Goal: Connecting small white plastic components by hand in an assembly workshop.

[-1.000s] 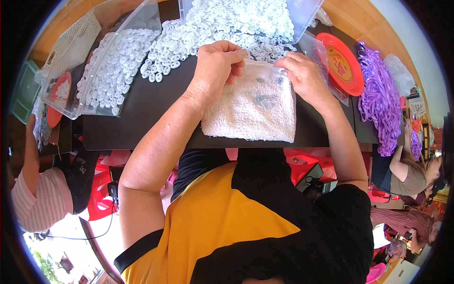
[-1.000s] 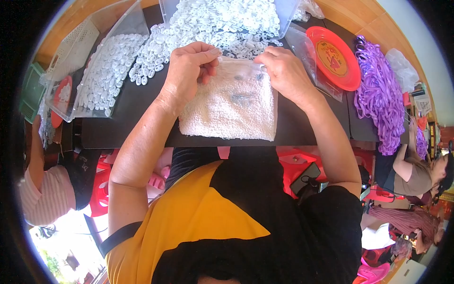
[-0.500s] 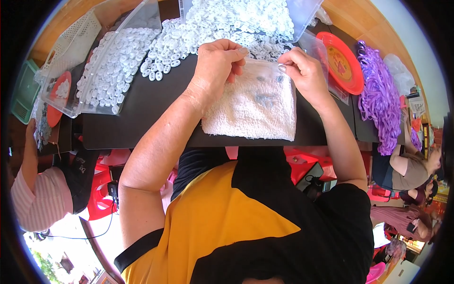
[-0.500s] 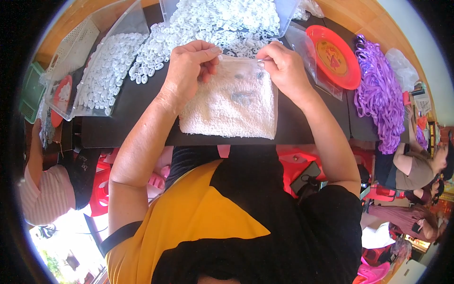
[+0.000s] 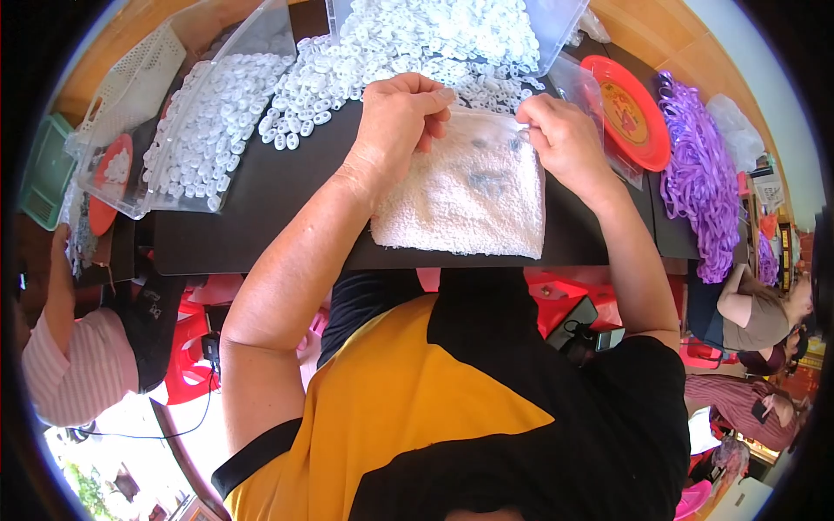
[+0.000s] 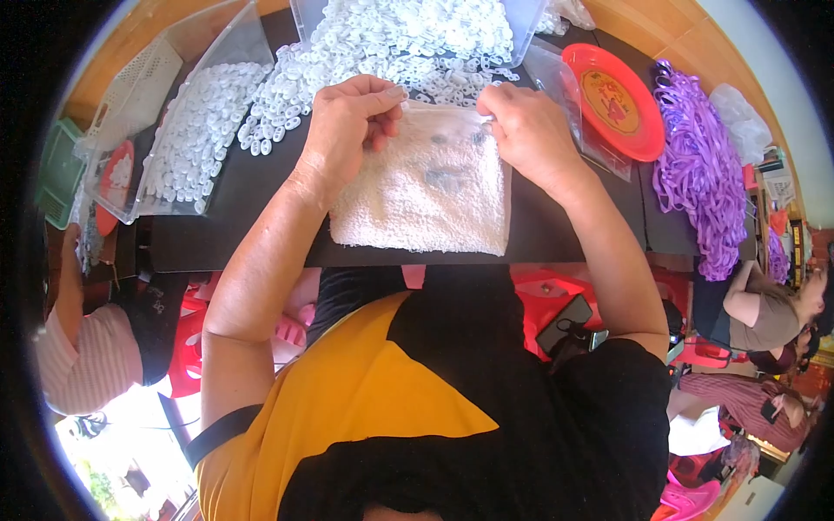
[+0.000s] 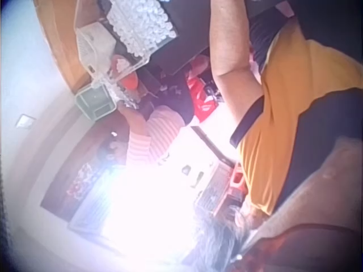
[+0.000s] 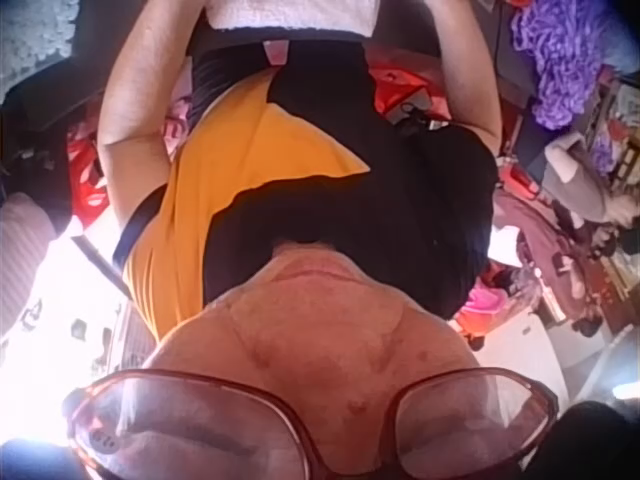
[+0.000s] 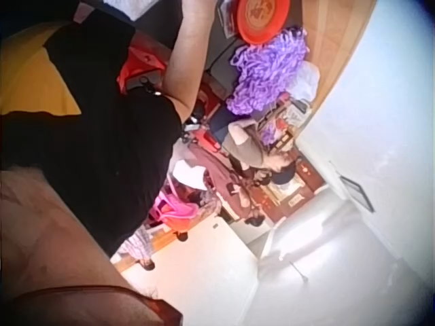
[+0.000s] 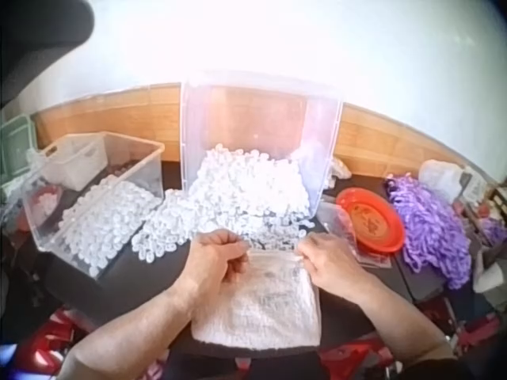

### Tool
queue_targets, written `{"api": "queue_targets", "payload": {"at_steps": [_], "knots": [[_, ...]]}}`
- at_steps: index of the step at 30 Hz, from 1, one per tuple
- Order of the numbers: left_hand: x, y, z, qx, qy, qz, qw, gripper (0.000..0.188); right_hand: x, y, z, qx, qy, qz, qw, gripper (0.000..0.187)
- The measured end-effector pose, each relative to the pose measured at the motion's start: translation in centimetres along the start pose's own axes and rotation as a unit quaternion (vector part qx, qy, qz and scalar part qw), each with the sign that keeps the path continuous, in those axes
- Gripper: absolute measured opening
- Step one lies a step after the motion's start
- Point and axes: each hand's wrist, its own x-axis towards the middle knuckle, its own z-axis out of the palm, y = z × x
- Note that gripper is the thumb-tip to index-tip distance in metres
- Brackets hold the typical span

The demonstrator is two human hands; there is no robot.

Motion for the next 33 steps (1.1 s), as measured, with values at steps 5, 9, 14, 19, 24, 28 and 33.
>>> {"api": "queue_targets", "payload": {"at_steps": [5, 9, 14, 19, 24, 28, 33], "knots": [[0.0, -0.1, 0.1, -0.004, -0.003, -0.005, 1.0, 0.012, 0.2, -1.0, -0.7, -0.144, -0.06, -0.006, 0.988, 0.013], [0.1, -0.2, 0.1, -0.004, -0.008, -0.002, 1.0, 0.012, 0.2, -0.9, -1.0, -0.171, -0.082, 0.014, 0.982, 0.012], [0.1, -0.2, 0.1, 0.005, -0.003, -0.002, 1.0, 0.012, 0.0, -0.8, -1.0, -0.19, -0.11, 0.024, 0.975, 0.009], [0.1, -0.2, 0.3, 0.019, 0.001, -0.002, 1.0, 0.011, -0.3, -0.7, 0.3, -0.09, -0.022, 0.063, 0.994, 0.008], [0.3, -0.2, 0.2, 0.039, 0.005, 0.009, 0.999, 0.011, 0.5, 0.6, 2.1, -0.117, -0.019, 0.06, 0.991, 0.009], [0.4, -0.3, 0.1, 0.027, 0.01, 0.006, 1.0, 0.011, 1.6, 0.2, 1.5, -0.061, -0.002, 0.081, 0.995, 0.008], [-0.5, 0.2, 0.5, -0.004, 0.009, 0.017, 1.0, 0.011, 2.8, -1.9, 0.8, 0.448, 0.033, 0.24, 0.861, 0.009]]}}
